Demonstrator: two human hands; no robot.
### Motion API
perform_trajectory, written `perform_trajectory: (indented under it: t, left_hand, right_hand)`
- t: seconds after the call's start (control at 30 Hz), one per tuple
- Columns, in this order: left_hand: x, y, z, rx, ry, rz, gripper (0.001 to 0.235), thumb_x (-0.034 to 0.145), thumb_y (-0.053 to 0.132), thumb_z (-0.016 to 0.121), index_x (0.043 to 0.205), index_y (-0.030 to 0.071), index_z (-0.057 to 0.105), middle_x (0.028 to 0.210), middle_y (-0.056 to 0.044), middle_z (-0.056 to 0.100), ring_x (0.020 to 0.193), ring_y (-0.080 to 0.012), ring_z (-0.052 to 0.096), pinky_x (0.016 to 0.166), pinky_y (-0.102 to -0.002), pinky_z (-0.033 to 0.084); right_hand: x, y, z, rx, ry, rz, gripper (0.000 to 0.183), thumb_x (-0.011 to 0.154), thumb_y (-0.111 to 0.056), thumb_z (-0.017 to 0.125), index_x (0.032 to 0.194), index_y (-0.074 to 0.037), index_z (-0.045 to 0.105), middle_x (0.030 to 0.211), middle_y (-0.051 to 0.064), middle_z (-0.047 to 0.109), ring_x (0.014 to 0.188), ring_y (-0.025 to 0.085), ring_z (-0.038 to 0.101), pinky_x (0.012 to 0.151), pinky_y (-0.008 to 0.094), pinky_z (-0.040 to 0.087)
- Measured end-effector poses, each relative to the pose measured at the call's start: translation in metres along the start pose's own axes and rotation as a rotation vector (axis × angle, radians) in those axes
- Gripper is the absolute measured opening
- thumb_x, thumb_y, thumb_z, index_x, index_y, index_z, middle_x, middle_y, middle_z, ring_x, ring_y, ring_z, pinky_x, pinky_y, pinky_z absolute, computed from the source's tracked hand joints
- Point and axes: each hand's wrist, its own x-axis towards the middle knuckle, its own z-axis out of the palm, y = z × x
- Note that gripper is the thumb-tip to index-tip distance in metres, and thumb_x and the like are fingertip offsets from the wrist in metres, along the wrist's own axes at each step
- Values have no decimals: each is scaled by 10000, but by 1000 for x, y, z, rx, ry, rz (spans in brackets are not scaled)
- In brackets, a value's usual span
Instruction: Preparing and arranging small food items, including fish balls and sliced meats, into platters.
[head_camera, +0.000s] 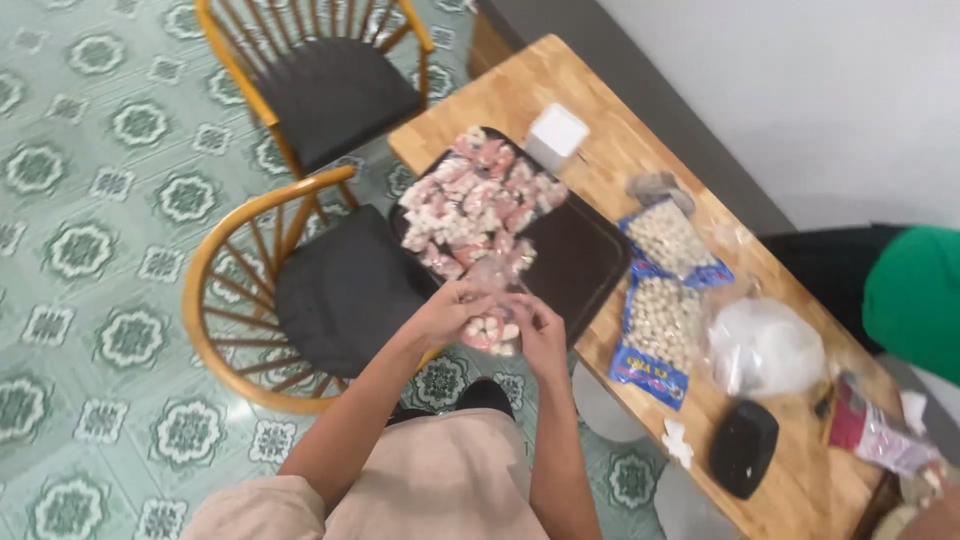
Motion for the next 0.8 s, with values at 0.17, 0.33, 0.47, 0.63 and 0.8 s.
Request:
perform_trajectory:
  t: [0.17, 0.33, 0.47, 0.63, 0.8]
  left_hand:
    - [35, 15, 41, 156, -159, -129, 275, 956, 44, 671, 1230, 43, 691, 1087, -51, 742, 918, -109, 673, 697, -249, 513]
    - [98, -19, 50, 141, -131, -123, 202, 931, 21, 692, 1127, -1, 735, 1032, -78, 765, 888, -132, 732, 679, -257, 585]
    - [146, -48, 55, 216, -154, -126, 184, 962, 28, 703, 1132, -11, 764, 967, -100, 747, 755, -119, 689, 609, -235, 554]
    - [170, -31, 97, 143, -167, -153, 225, 937, 48, 679, 1145, -24, 725, 999, -46, 775, 808, -90, 713, 690, -251, 598]
    - [171, -15, 120, 112, -345, 71, 627, 755, -133, 794, 1343, 7, 625, 1290, -41, 644, 1213, -143, 628, 1050, -330, 514]
  right_hand:
    - [5, 11, -41, -22, 262, 11, 177, 1011, -102, 626, 1120, -9, 731, 1046, 26, 739, 915, 91, 661, 784, 240, 532]
    - [18, 37, -99, 43, 320, 51, 148, 1025, -91, 632, 1096, -17, 738, 1042, 42, 731, 941, 102, 659, 806, 237, 526]
    - [26, 45, -144, 190, 200, 131, 99, 974, -61, 684, 1070, -46, 698, 1073, 7, 696, 946, 99, 645, 739, 249, 528]
    - [44, 40, -170, 274, 247, 147, 138, 972, -50, 709, 1109, -63, 699, 1046, 45, 701, 862, 87, 636, 676, 225, 494]
    - [62, 20, -171, 350, 384, 54, 42, 984, -80, 697, 1004, -44, 703, 1135, 16, 687, 718, 35, 579, 489, 190, 382]
